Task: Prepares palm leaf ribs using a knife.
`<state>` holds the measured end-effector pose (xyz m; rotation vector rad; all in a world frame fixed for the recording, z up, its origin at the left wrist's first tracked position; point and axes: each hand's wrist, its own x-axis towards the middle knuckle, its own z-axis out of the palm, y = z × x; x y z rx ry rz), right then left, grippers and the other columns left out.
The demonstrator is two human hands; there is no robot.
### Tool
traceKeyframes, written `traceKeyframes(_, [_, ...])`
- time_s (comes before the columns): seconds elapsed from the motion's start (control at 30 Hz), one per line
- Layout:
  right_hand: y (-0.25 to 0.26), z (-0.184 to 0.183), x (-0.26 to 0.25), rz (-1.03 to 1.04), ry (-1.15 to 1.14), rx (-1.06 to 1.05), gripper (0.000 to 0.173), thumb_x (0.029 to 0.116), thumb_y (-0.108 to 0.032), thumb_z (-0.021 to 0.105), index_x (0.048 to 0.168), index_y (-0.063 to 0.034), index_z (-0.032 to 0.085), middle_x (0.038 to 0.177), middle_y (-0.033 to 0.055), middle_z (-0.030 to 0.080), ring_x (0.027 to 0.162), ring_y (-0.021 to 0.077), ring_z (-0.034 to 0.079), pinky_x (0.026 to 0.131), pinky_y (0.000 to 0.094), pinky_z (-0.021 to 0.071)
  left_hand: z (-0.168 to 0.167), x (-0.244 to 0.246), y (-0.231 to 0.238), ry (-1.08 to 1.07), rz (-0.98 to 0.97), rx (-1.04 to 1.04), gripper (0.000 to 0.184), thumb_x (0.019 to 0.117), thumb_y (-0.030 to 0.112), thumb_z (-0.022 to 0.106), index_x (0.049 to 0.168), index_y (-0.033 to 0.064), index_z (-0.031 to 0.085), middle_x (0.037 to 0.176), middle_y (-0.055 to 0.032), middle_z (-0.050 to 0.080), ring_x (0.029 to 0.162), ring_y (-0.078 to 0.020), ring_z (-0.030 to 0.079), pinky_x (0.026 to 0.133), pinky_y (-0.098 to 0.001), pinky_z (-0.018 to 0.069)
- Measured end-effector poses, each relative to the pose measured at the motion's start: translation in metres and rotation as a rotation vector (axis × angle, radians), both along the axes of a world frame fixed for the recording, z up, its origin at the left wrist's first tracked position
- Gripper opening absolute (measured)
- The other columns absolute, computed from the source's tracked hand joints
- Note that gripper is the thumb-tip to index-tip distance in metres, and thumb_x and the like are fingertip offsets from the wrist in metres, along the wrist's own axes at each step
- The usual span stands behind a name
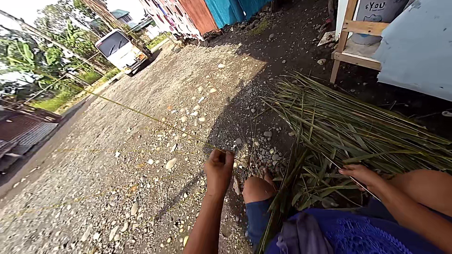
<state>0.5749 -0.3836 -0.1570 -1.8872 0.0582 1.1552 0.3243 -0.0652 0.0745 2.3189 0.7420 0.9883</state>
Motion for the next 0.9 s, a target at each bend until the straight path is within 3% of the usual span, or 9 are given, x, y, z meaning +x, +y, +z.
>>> traceKeyframes(0.1, [0.0,0.004,-0.002,0.032,-0.032,-0.017,0.042,0.1014,-0.028,0.067,0.137,-0.0076,0.06,0.084,0.0083,0.053,0.057,0.0119,0.039,0.052,0.0288,0.0369,-0.011,-0.019,0.04,0.134,0.233,-0.085,0.015,0.0978,0.012,0.06,0.096,-0.0028,0.06,0.074,-0.0068,0.064,0.061,-0.0147,0.067,0.063,-0.0366,0.059])
traceKeyframes(0.23, [-0.002,0.008,-0.003,0.059,-0.061,-0.046,0.04,0.1015,-0.028,0.067,0.135,-0.0072,0.063,0.083,0.0089,0.054,0.056,0.0119,0.04,0.051,0.0282,0.0373,-0.066,-0.047,0.058,0.38,0.449,-0.319,0.024,0.1022,0.014,0.06,0.116,-0.0051,0.059,0.093,-0.0186,0.066,0.072,-0.0277,0.065,0.069,-0.0489,0.0553])
traceKeyframes(0.37, [-0.002,0.004,0.0,0.049,-0.054,-0.055,0.039,0.1018,-0.027,0.067,0.134,-0.0067,0.063,0.083,0.0084,0.054,0.056,0.0121,0.04,0.052,0.0283,0.0374,-0.122,-0.053,0.057,0.492,0.475,-0.503,0.026,0.1009,0.008,0.057,0.123,-0.0047,0.061,0.107,-0.0231,0.067,0.085,-0.0326,0.067,0.077,-0.052,0.0549])
traceKeyframes(0.5, [0.001,0.0,0.0,0.083,-0.074,-0.085,0.043,0.1012,-0.029,0.068,0.137,-0.0067,0.06,0.087,0.0104,0.056,0.06,0.0132,0.041,0.054,0.0301,0.0389,-0.113,-0.017,0.082,0.451,0.405,-0.523,0.035,0.1031,0.011,0.055,0.135,-0.0027,0.058,0.125,-0.0227,0.066,0.104,-0.0322,0.069,0.091,-0.0508,0.0546])
traceKeyframes(0.53, [0.002,0.0,-0.001,0.1,-0.086,-0.095,0.045,0.101,-0.029,0.068,0.139,-0.0064,0.059,0.091,0.0117,0.057,0.062,0.0136,0.042,0.056,0.0309,0.0396,-0.103,-0.007,0.09,0.463,0.364,-0.482,0.045,0.1033,0.015,0.058,0.145,-0.0012,0.051,0.14,-0.0233,0.059,0.121,-0.034,0.063,0.101,-0.0514,0.051])
traceKeyframes(0.6, [0.003,-0.002,-0.003,0.134,-0.119,-0.107,0.046,0.1008,-0.028,0.068,0.139,-0.0049,0.059,0.1,0.0162,0.06,0.065,0.0156,0.044,0.059,0.0338,0.0412,-0.08,0.011,0.105,0.592,0.267,-0.331,0.07,0.1019,0.029,0.063,0.159,0.0015,0.032,0.164,-0.0281,0.025,0.15,-0.0432,0.032,0.12,-0.0555,0.0307])
traceKeyframes(0.67, [0.004,-0.004,-0.003,0.159,-0.151,-0.113,0.046,0.1005,-0.028,0.069,0.138,-0.0035,0.059,0.106,0.0201,0.061,0.069,0.0188,0.047,0.063,0.0376,0.0443,-0.068,0.028,0.104,0.727,0.196,-0.157,0.073,0.1004,0.039,0.063,0.156,0.0003,0.037,0.163,-0.0307,0.025,0.15,-0.0485,0.027,0.121,-0.0593,0.0262])
traceKeyframes(0.77, [0.004,-0.006,-0.001,0.175,-0.174,-0.12,0.048,0.1002,-0.029,0.069,0.14,-0.0041,0.059,0.109,0.0218,0.062,0.071,0.0214,0.05,0.066,0.0405,0.046,-0.077,0.049,0.058,0.984,-0.103,-0.127,0.052,0.1043,0.035,0.056,0.145,0.0024,0.054,0.143,-0.0237,0.056,0.132,-0.0387,0.056,0.112,-0.0553,0.0431])
traceKeyframes(0.9, [0.005,-0.012,0.001,0.198,-0.209,-0.112,0.044,0.0995,-0.027,0.07,0.134,-0.0011,0.063,0.115,0.0251,0.063,0.084,0.0287,0.057,0.077,0.0482,0.0491,-0.128,0.061,-0.024,1.346,-0.463,-0.115,0.047,0.1042,0.042,0.055,0.135,0.0077,0.064,0.131,-0.0195,0.065,0.125,-0.0366,0.061,0.107,-0.0595,0.0458])
